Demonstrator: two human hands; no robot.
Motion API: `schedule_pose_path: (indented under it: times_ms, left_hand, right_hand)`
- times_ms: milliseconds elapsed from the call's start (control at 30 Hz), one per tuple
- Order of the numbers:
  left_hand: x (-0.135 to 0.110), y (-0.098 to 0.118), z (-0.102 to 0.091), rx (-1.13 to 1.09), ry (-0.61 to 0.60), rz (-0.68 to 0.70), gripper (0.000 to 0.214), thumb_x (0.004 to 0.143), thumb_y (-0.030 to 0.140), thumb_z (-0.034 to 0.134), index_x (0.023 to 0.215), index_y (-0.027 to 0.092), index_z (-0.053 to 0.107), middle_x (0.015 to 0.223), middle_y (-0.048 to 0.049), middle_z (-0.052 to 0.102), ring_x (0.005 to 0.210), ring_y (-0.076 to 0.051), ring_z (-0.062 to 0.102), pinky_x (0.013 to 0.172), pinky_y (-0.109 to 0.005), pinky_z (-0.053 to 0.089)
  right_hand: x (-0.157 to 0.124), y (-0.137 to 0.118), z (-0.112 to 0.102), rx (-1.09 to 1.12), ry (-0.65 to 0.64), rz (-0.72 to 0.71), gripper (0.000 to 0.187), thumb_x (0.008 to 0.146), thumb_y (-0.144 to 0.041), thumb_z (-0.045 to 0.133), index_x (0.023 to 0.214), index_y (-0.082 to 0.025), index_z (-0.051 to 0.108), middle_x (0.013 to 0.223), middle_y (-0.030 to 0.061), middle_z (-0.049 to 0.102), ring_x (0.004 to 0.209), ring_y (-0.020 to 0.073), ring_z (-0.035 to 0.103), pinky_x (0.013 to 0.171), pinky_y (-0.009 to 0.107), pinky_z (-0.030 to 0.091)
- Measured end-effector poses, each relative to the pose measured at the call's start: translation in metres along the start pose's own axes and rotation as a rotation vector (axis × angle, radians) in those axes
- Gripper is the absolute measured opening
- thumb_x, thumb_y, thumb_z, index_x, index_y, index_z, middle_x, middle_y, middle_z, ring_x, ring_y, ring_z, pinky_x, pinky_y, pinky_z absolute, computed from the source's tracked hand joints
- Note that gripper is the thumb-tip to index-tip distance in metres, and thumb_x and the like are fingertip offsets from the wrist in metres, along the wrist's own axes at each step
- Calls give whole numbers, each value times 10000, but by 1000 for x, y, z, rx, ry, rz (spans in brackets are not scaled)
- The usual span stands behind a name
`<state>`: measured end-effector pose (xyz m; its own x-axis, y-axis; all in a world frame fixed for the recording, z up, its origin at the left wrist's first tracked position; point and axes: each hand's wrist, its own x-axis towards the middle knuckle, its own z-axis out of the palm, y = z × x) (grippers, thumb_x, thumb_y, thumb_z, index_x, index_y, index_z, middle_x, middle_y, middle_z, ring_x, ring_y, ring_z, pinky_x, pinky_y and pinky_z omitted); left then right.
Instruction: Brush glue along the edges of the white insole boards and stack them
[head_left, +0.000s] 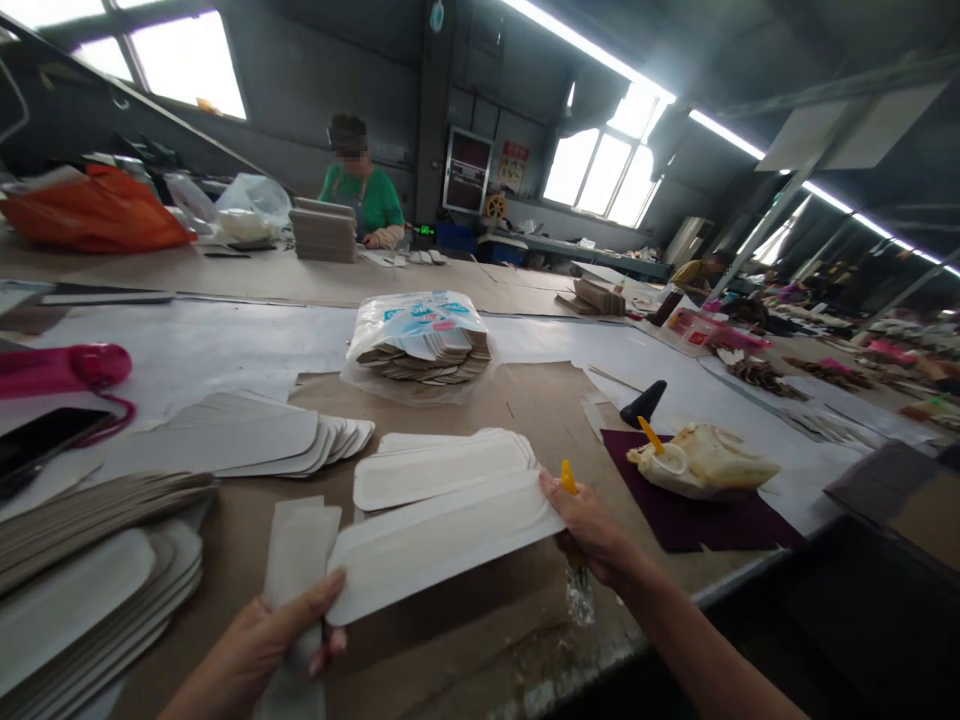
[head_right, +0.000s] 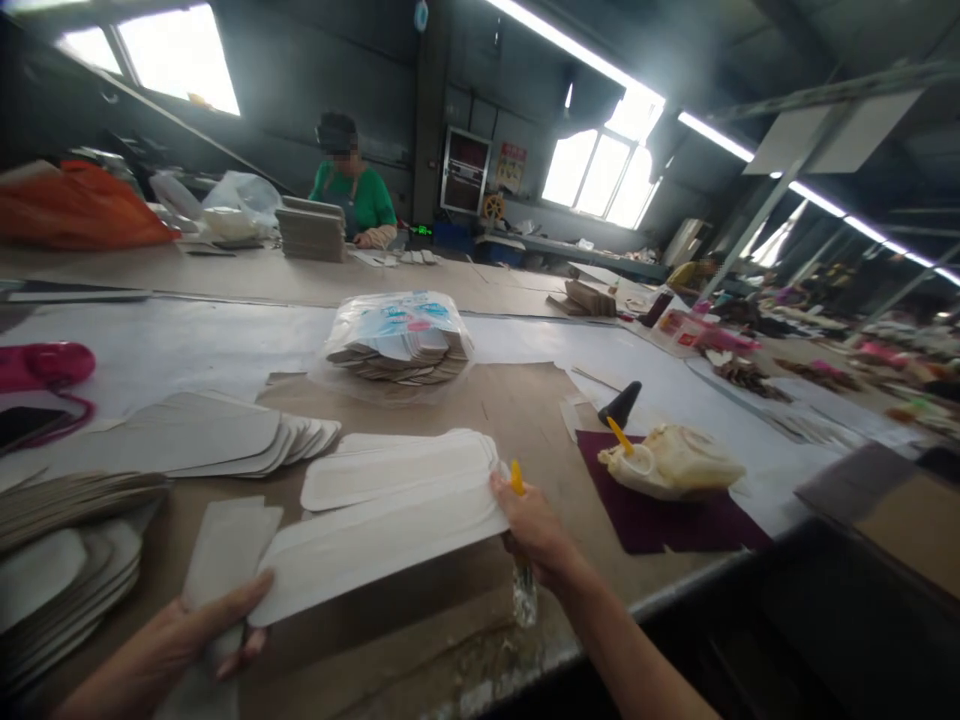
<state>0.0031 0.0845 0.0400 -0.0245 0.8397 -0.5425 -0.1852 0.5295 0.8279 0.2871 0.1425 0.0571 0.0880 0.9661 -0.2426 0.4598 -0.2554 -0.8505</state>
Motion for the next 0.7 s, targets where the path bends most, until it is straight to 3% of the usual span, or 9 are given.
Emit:
schedule_pose_path:
  times_ms: [100,200,267,333,433,533,633,700]
  left_hand:
    - [21,33,5,6,41,87,324,697,435,658,637,118,634,530,-56,631,454,-99,517,433,-151,409]
    - [41,48,5,20,97,128,189,793,293,562,780,114,622,668,-82,670,539,-135,594,488,-190,457]
    - [48,46,1,27,136,154,154,785,254,558,824,114,608,705,-80,670,548,-136,598,488,-196,454]
    - [50,39,-4,65,163,210,201,752,306,592,814,115,600,607,-37,632,481,-114,545,438,-181,403]
    - [48,28,-7,221,165,323,398,686,504,595,796,122,597,445,41,498,406,-101,429,401,-194,315]
    - [43,21,-5,428,107,379,511,683,622,488,788,132,591,395,69,398,395,-116,370,428,-231,299]
    - [32,17,-1,508,34,397,476,718,596,413,741,151,581,398,80,328,394,-119,323,428,-247,272]
    - [21,15,0,512,26,414,370,733,518,443,658,174,557,468,61,365,461,-119,348,469,-244,282]
  right_hand:
    - [32,-13,-10,-321,121,-126,468,880,-492,199,659,-176,465,481,-38,413,397,89,372,418,217,320]
    - [57,-17,-22,-494,226,-170,402,883,-423,318,628,-165,493,551,16,520,525,133,517,500,231,348]
    - [64,-13,-28,-630,310,-182,317,877,-366,384,685,-157,526,632,62,583,644,179,582,557,249,355]
    - [63,-8,-31,-750,363,-190,269,883,-336,390,759,-154,545,695,97,618,718,211,608,583,263,352]
    - [55,-4,-30,-875,363,-204,255,894,-308,371,786,-164,552,715,108,642,728,224,626,569,262,341]
    - [51,-6,-25,-979,326,-236,222,888,-289,387,773,-179,541,719,94,656,715,213,635,537,247,329]
    - [50,-9,-21,-1093,301,-301,222,885,-284,387,736,-192,524,688,77,659,669,200,639,508,245,327]
    - [50,-4,-23,-1094,295,-394,200,860,-276,418,704,-203,520,642,61,649,604,196,630,486,251,332]
